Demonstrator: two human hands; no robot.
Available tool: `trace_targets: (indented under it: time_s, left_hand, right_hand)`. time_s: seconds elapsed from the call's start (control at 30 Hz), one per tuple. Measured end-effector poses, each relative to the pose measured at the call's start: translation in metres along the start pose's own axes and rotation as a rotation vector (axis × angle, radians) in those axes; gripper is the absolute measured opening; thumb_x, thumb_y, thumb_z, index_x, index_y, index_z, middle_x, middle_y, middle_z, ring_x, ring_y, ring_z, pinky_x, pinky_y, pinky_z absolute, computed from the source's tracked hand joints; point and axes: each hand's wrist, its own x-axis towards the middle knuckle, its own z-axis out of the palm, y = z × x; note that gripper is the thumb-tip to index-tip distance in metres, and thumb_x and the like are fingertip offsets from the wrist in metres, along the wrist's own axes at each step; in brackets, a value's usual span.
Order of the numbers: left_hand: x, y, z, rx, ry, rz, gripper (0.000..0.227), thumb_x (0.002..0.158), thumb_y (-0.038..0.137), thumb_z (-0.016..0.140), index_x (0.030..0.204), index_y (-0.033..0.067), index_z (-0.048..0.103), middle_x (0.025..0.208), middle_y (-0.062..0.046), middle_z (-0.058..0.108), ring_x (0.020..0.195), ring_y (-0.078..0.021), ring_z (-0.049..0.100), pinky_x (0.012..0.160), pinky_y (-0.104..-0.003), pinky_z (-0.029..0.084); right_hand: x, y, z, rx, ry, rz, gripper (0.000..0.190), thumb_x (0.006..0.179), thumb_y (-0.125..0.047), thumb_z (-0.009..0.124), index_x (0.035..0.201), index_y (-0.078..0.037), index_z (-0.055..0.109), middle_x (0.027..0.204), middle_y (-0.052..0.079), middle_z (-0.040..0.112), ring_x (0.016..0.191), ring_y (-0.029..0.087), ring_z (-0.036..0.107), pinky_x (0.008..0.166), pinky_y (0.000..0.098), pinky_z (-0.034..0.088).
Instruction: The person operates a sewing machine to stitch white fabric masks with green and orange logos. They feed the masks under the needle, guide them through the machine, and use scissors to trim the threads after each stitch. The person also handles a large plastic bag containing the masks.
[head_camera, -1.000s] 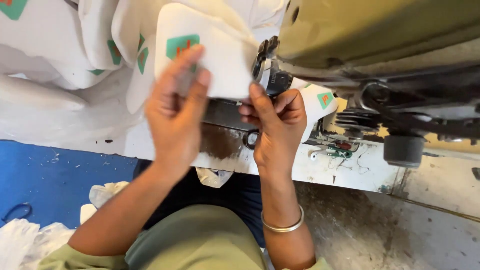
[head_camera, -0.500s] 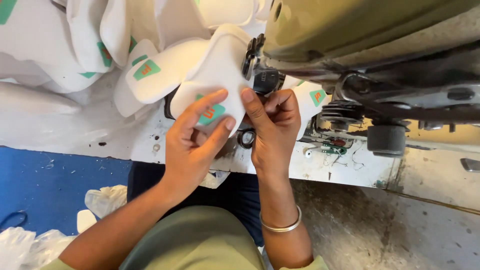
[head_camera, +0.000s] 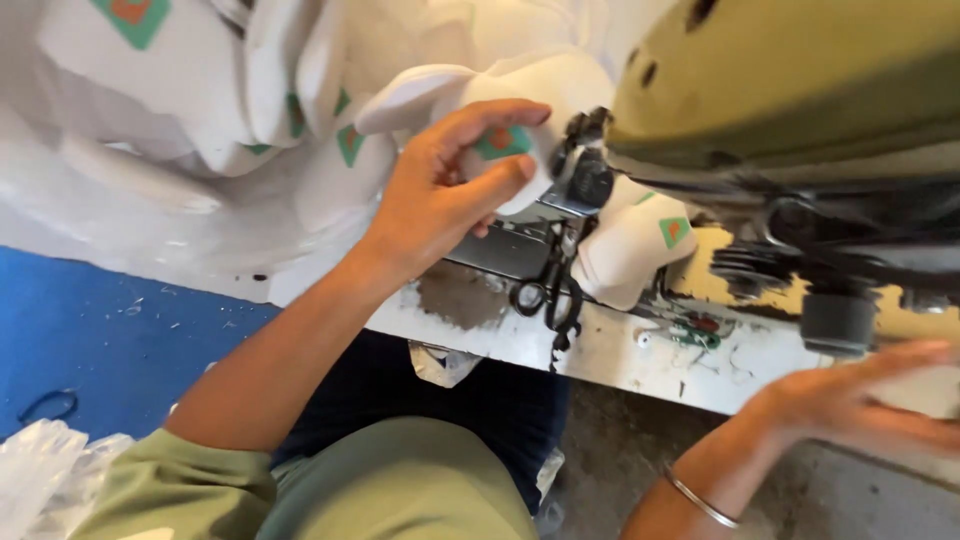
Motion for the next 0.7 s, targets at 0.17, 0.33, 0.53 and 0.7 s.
trace_targets:
  time_s: [0.17,0.33,0.53,0.7]
  left_hand:
    - [-0.031,-0.008,-0.018,0.529,0.357,0.269,0.034,0.11,0.018,0.065,0.143,0.0092,0.063,0.123,0.001,0.067,0.074,-0.0086,0.055,0.061,-0.023,0.045]
    - [-0.05,-0.022,-0.111,1.338,0.717,0.39,0.06,0.104,0.014,0.074,0.152,-0.0006,0.042,0.126,-0.02,0.055,0.12,-0.0315,0.05,0.106,-0.043,0.038]
    - [-0.096,0.031,-0.107,1.186,0.633,0.365,0.065,0.094,0.003,0.078,0.151,0.0023,0.046,0.121,-0.015,0.066,0.116,-0.0285,0.059,0.105,-0.044,0.041]
    - [-0.15,0.062,-0.075,0.769,0.489,0.587,0.058,0.103,-0.005,0.074,0.151,0.0068,0.043,0.113,-0.008,0.069,0.102,-0.0146,0.07,0.091,-0.027,0.056]
  right_hand:
    - [-0.047,0.046,-0.005,-0.269,-0.101,-0.119,0.029,0.109,-0.023,0.066,0.121,-0.002,0.051,0.119,0.012,0.048,0.118,0.028,0.053,0.106,0.0464,0.045]
    - [-0.004,0.007,-0.007,-0.015,-0.027,0.0,0.037,0.112,-0.026,0.069,0.123,0.003,0.048,0.119,0.017,0.051,0.113,0.029,0.054,0.101,0.046,0.05]
    - [-0.035,-0.157,-0.011,0.531,-0.427,0.252,0.029,0.108,-0.021,0.079,0.121,-0.007,0.057,0.126,0.008,0.058,0.117,0.02,0.059,0.11,0.0345,0.053]
    - [-0.023,-0.278,-0.026,0.708,-1.06,0.268,0.057,0.088,-0.016,0.084,0.139,-0.007,0.06,0.149,0.012,0.058,0.139,0.024,0.056,0.119,0.0388,0.046]
